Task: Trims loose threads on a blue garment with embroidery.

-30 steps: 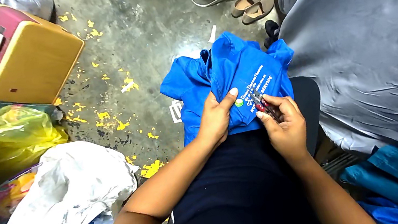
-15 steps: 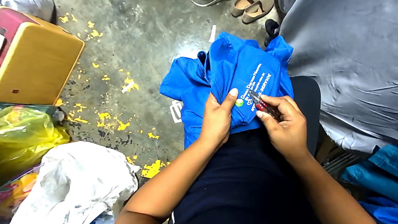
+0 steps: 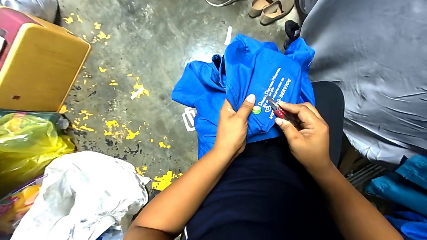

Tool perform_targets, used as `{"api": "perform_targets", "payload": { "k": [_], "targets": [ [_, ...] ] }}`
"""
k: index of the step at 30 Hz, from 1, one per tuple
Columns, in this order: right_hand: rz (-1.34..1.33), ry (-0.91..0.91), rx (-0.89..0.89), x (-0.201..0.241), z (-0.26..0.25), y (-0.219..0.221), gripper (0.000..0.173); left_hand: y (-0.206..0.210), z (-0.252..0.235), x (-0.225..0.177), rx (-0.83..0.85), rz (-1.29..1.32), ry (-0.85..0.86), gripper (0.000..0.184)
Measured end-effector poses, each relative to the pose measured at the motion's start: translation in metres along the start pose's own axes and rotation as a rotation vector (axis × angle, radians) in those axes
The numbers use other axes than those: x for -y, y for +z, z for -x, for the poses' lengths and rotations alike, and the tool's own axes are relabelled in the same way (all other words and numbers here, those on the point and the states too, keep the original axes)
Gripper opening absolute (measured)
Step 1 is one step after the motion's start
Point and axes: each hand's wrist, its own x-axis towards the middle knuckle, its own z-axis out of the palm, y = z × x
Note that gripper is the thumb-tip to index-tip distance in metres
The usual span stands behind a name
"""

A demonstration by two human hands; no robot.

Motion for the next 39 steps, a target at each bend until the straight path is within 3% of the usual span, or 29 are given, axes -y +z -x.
{"api": "perform_targets", "payload": {
  "k": [8, 14, 39],
  "targets": [
    [0.057, -0.036, 0.009, -0.001, -0.002, -0.002, 0.026, -0.002, 0.001, 0.002, 0.007, -0.036, 0.022, 0.017],
    [-0.086, 0.009, -0.015, -0.003, 0.002, 0.000, 0.029, -0.002, 0.000, -0.004, 0.005, -0.030, -0.005, 0.015],
    [-0.155, 0.027, -0.049, -0.008, 0.002, 0.003, 0.031, -0.007, -0.003, -0.008, 0.027, -0.026, -0.030, 0.015]
  ]
}}
